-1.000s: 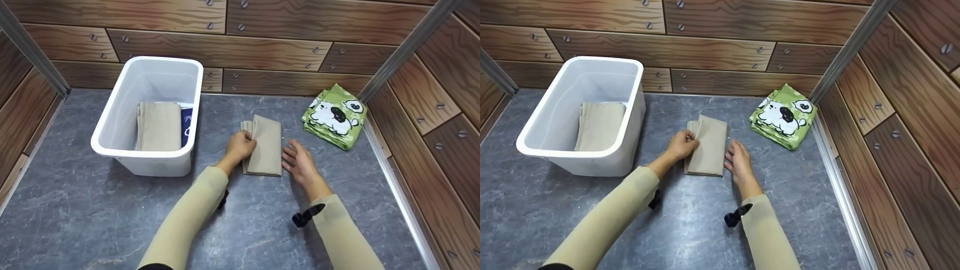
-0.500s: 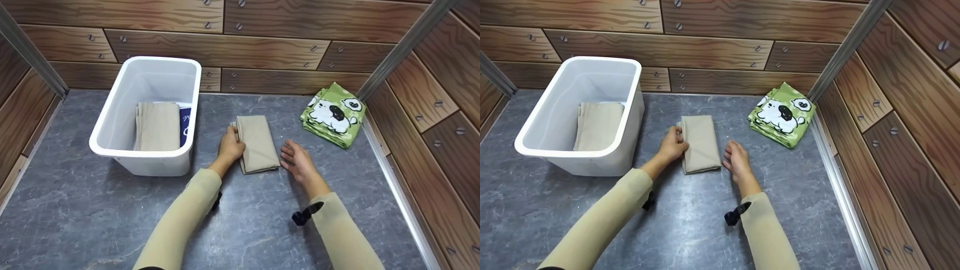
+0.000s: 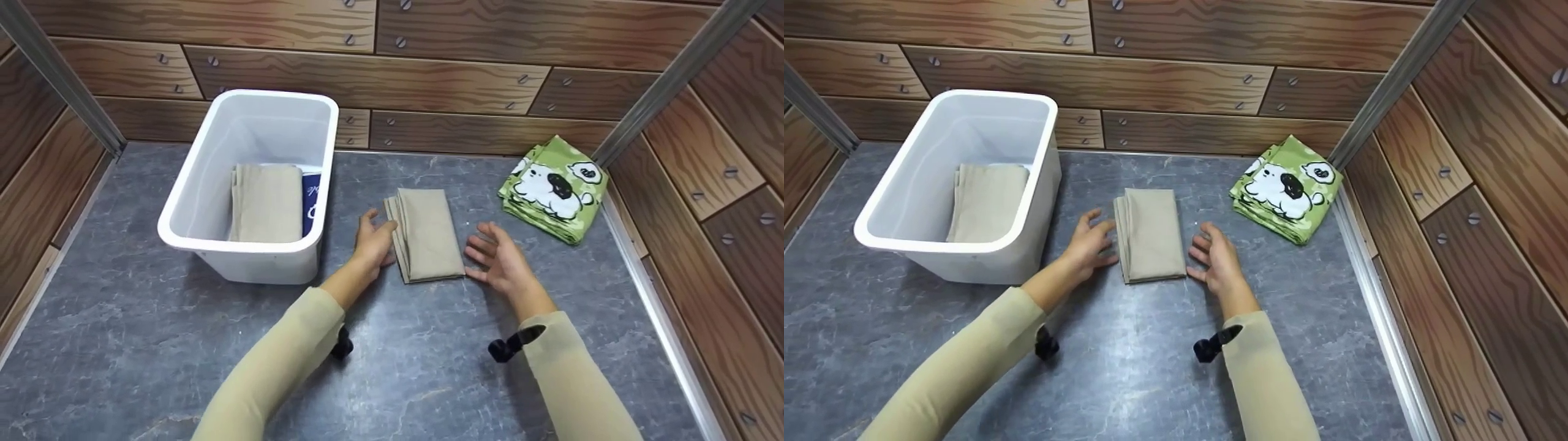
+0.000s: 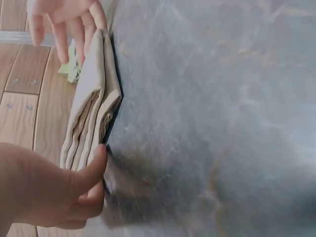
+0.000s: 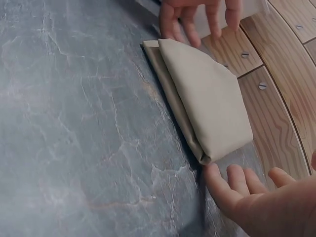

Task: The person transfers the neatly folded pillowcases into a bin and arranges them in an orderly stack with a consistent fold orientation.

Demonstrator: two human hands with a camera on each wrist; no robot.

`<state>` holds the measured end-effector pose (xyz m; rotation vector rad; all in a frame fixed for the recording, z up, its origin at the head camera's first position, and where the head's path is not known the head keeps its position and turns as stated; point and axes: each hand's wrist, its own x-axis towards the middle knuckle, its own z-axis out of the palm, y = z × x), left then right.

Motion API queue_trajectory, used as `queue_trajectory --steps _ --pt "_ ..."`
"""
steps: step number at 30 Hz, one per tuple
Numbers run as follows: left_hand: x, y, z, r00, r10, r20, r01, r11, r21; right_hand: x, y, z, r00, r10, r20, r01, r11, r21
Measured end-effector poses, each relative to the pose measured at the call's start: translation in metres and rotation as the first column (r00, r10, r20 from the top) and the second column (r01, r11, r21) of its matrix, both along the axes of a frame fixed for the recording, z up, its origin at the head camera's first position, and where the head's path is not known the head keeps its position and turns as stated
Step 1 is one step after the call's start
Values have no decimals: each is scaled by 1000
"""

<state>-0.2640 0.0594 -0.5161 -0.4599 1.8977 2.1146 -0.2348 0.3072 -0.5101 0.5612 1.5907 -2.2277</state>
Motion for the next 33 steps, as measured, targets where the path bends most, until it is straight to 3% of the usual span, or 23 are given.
queue_trajectory --steps 4,11,18,28,33 --pt "6 -6 2 995 -26 96 11 989 147 -1 0 2 1000 4 12 -4 1000 8" --pt "7 -10 -3 991 -24 133 -10 968 249 -1 0 0 1000 6 28 -7 1000 7" --pt "4 -15 -3 987 -26 160 -20 961 276 1 -1 -5 998 37 47 -36 999 -9" --pt "-3 -22 2 974 -92 207 12 934 358 0 0 -3 996 62 69 -59 998 -38" --pt "-6 -22 2 964 -119 236 35 943 331 -1 -2 -3 995 69 68 -65 997 -52"
